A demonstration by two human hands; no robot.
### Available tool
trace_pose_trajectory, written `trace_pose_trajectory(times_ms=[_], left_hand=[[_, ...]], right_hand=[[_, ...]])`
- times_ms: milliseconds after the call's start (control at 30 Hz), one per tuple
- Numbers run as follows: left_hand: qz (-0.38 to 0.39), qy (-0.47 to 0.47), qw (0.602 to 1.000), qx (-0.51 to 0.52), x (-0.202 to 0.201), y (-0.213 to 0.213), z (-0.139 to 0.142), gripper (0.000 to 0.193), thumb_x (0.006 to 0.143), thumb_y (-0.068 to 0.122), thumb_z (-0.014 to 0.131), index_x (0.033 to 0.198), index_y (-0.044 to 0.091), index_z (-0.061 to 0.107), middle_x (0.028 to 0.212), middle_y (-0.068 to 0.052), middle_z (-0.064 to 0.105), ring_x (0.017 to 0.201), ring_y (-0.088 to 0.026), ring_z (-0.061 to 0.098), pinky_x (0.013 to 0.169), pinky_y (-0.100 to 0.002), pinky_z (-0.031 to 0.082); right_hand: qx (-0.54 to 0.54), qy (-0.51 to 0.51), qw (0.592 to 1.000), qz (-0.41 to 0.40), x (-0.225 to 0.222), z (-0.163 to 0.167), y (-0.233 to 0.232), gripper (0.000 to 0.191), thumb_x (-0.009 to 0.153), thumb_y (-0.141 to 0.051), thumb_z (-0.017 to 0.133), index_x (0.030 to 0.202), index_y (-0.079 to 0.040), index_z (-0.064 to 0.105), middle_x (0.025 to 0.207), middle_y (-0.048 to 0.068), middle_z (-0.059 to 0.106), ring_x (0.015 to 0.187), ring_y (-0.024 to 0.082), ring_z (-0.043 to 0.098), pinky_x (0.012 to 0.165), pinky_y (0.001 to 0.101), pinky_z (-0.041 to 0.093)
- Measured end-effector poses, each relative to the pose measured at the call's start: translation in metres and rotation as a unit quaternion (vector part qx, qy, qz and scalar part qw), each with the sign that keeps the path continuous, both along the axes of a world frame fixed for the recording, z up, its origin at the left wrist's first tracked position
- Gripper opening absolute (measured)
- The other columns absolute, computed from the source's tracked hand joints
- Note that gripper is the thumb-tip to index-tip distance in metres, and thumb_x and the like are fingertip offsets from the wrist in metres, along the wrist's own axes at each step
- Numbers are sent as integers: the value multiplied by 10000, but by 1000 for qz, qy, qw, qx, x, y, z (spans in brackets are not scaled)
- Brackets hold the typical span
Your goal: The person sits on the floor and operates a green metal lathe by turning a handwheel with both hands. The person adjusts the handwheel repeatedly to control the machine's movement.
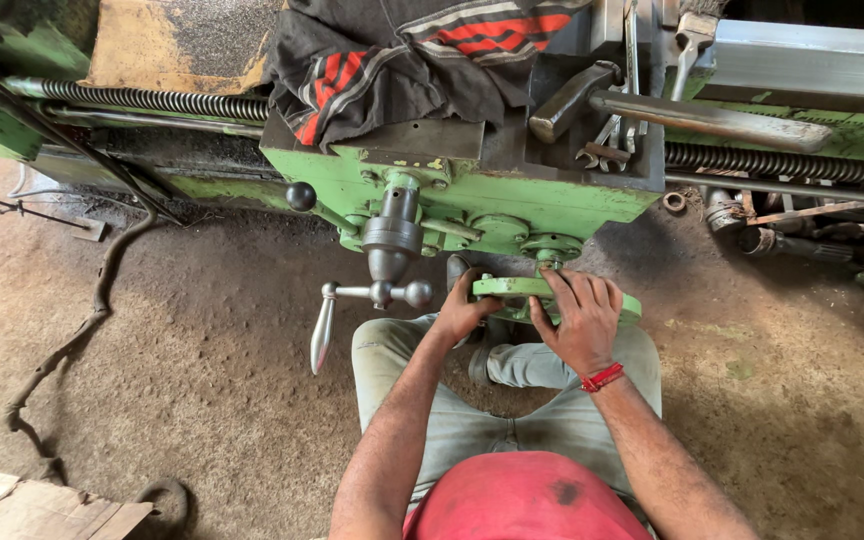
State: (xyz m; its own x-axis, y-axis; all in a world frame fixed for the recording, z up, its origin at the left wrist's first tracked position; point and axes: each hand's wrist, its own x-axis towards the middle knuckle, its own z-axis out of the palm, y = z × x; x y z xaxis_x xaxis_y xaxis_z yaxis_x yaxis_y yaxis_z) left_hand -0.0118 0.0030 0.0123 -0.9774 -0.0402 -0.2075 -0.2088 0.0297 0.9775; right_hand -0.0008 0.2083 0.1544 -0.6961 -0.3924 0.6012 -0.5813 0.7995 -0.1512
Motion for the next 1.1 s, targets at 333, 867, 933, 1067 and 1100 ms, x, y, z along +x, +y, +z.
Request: trace_pose_trajectory(times_ms=[333, 867, 933, 1067, 1100], left_hand=[[1, 1, 1000, 15, 1, -1, 4, 775, 703, 195, 806, 1382, -40, 516, 1220, -156, 673, 1114, -218, 659, 950, -342, 532], [-2, -12, 1000, 19, 1, -1, 4, 785, 714, 196, 813, 1401, -26, 505, 1208, -142, 686, 1103, -207, 660, 947, -339, 528], [-5, -21, 1000, 21, 1, -2, 4, 795, 717, 196, 811, 1411, -25, 491, 1211, -141, 686, 1107, -208, 661, 949, -340, 528], [-10, -15, 999, 34, 1, -1, 4, 786, 720, 187, 803, 1412, -30, 498, 1193, -155, 697, 1096, -216, 666, 948, -343, 528], [-11, -17, 999, 37, 1, -1, 4, 787, 718, 186, 802, 1413, -27, 499, 1193, -154, 696, 1095, -215, 664, 946, -344, 528]], right_hand=[[-1, -3, 1000, 0, 1, 2, -2, 408, 923, -335, 747, 1270, -123, 708, 1153, 52, 667, 1099, 245, 597, 1020, 441, 397], [-2, -2, 1000, 3, 1, 5, -4, 395, 917, -329, 751, 1251, -121, 707, 1152, 48, 665, 1101, 243, 598, 1026, 442, 400], [2, -2, 1000, 3, 1, 4, -5, 393, 920, -335, 752, 1247, -121, 708, 1144, 47, 664, 1098, 240, 598, 1024, 442, 400], [3, -1, 1000, 4, 1, 4, -5, 393, 917, -334, 749, 1247, -126, 708, 1147, 46, 665, 1102, 238, 600, 1025, 442, 400], [3, -1, 1000, 4, 1, 5, -5, 394, 917, -332, 750, 1250, -125, 707, 1147, 47, 665, 1101, 239, 600, 1025, 442, 399]])
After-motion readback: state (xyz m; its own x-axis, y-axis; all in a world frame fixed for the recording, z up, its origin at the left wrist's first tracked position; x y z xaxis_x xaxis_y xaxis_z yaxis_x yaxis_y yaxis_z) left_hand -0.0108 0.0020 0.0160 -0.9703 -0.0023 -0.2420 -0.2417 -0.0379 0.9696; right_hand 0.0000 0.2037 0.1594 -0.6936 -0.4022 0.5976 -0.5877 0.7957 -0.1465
